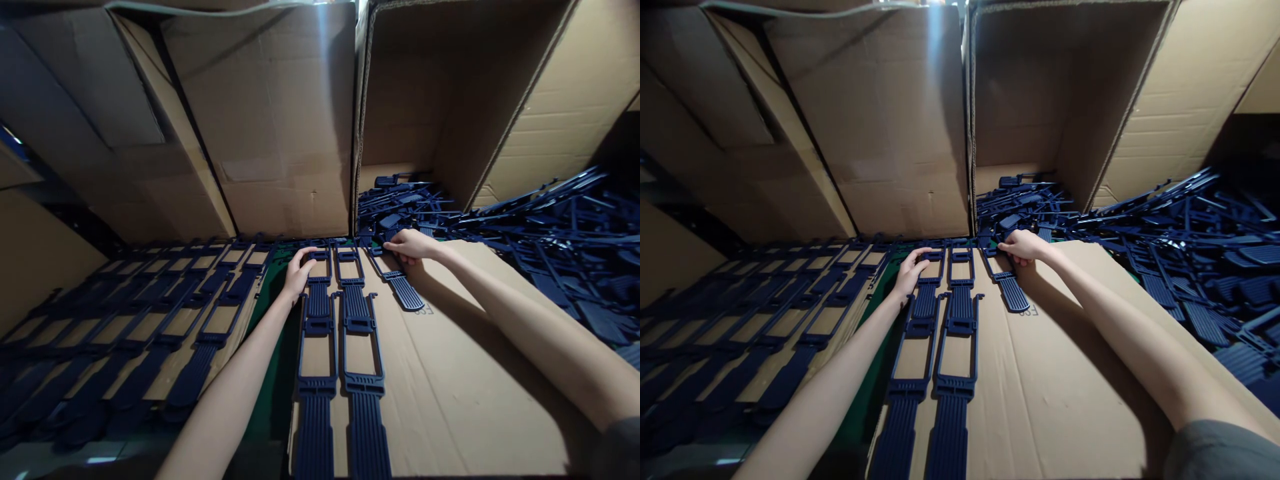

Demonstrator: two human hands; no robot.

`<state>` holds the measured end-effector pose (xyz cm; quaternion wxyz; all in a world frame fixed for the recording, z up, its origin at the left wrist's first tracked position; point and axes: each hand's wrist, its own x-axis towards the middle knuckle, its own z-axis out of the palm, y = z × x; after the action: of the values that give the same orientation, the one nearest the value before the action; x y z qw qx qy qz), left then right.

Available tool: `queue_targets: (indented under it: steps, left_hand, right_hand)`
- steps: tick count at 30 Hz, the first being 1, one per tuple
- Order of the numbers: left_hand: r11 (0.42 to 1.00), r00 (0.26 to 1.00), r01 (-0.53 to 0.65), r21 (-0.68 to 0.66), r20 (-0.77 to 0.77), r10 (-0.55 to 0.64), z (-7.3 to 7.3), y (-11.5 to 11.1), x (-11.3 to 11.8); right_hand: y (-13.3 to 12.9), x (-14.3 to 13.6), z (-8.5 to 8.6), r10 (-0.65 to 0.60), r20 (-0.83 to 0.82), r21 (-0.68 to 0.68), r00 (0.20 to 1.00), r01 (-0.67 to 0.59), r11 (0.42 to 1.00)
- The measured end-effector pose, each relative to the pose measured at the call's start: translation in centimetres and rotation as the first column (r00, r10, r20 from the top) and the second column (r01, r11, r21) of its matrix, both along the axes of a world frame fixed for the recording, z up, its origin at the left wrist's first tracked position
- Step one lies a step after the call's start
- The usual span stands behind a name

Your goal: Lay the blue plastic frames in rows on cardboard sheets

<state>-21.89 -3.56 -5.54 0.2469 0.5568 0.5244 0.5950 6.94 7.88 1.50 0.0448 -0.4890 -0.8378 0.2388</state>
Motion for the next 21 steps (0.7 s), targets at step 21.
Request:
queue_targets:
  steps: [21]
  left_hand:
    - [1.0,1.0,-0.005,-0.012,-0.004,0.005,-0.05,0.06,-0.02]
  right_hand:
    - [-0.82,-0.6,0.37,0.07,-0.024,-0.071,0.997,-0.072,0.995]
